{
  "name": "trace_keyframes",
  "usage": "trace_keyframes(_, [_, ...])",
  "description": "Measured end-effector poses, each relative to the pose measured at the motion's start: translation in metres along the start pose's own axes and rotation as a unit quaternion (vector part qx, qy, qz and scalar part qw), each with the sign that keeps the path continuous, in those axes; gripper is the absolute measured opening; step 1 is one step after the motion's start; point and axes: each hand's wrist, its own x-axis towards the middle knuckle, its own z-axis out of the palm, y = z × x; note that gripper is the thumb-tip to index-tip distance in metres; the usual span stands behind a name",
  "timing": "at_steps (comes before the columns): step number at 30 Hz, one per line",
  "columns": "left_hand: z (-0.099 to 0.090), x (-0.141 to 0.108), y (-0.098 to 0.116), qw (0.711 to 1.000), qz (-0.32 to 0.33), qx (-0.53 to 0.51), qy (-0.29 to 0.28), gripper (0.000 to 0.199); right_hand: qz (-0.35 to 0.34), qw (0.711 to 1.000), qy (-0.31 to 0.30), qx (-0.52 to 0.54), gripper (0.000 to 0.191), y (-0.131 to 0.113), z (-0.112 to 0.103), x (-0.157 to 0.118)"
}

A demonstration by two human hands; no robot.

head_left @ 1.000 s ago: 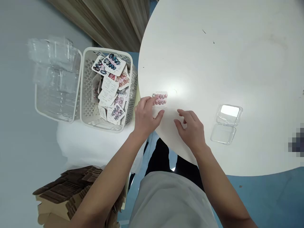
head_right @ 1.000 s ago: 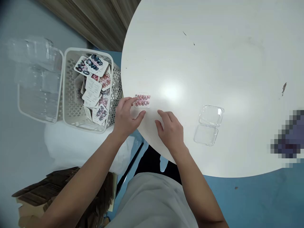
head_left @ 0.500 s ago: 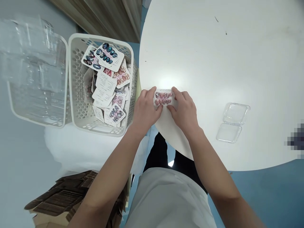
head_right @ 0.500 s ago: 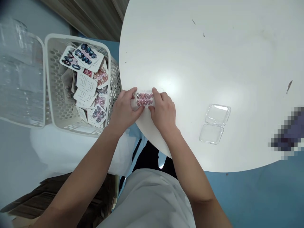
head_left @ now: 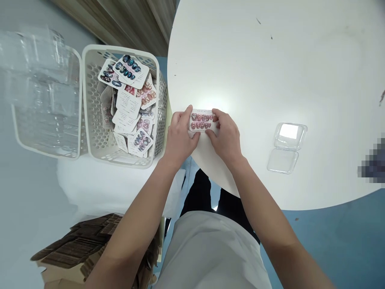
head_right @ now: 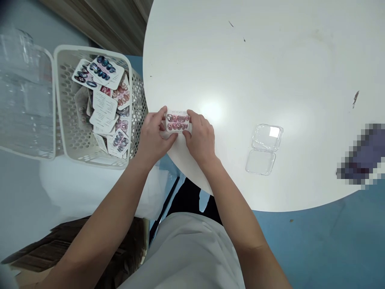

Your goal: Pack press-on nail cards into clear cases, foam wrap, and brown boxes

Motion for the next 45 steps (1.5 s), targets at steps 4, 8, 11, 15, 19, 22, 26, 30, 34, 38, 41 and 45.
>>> trace_keyframes(4, [0.004, -0.008, 0.011, 0.999, 0.038, -0.008, -0.011, 0.065, -0.004, 1.0, -0.01, 0.021, 0.056, 0.008, -0.016, -0.018])
trace_keyframes(8, [0.014, -0.019, 0.031, 0.996, 0.072, -0.02, -0.053, 0.068, 0.0, 1.0, -0.006, 0.016, 0.062, 0.02, -0.043, -0.045])
trace_keyframes(11, [0.027, -0.026, 0.051, 0.993, 0.087, -0.025, -0.08, 0.068, 0.013, 1.0, -0.007, 0.004, 0.064, 0.033, -0.065, -0.066])
trace_keyframes(15, [0.046, -0.035, 0.083, 0.987, 0.109, -0.03, -0.112, 0.066, 0.023, 1.0, -0.011, -0.007, 0.064, 0.056, -0.098, -0.095])
trace_keyframes(19, [0.068, -0.042, 0.116, 0.979, 0.147, -0.024, -0.137, 0.062, 0.031, 0.999, -0.011, -0.018, 0.06, 0.083, -0.131, -0.12])
trace_keyframes(22, [0.085, -0.045, 0.134, 0.974, 0.173, -0.008, -0.145, 0.06, 0.029, 0.999, -0.002, -0.038, 0.057, 0.104, -0.149, -0.133])
trace_keyframes(26, [0.104, -0.047, 0.145, 0.971, 0.18, 0.023, -0.156, 0.061, 0.029, 0.998, -0.001, -0.06, 0.054, 0.128, -0.16, -0.139])
trace_keyframes(30, [0.114, -0.046, 0.15, 0.97, 0.177, 0.049, -0.159, 0.063, 0.026, 0.998, -0.023, -0.051, 0.052, 0.14, -0.163, -0.136])
trace_keyframes(34, [0.117, -0.047, 0.151, 0.973, 0.165, 0.056, -0.152, 0.064, 0.018, 0.998, -0.034, -0.052, 0.052, 0.144, -0.163, -0.132])
trace_keyframes(38, [0.117, -0.048, 0.149, 0.975, 0.156, 0.041, -0.151, 0.067, 0.015, 0.997, -0.044, -0.06, 0.051, 0.146, -0.163, -0.13])
trace_keyframes(41, [0.116, -0.049, 0.147, 0.975, 0.154, 0.031, -0.159, 0.07, 0.013, 0.996, -0.053, -0.065, 0.051, 0.145, -0.164, -0.128])
trace_keyframes(45, [0.114, -0.049, 0.145, 0.973, 0.149, 0.03, -0.172, 0.072, 0.014, 0.995, -0.062, -0.073, 0.05, 0.142, -0.166, -0.126])
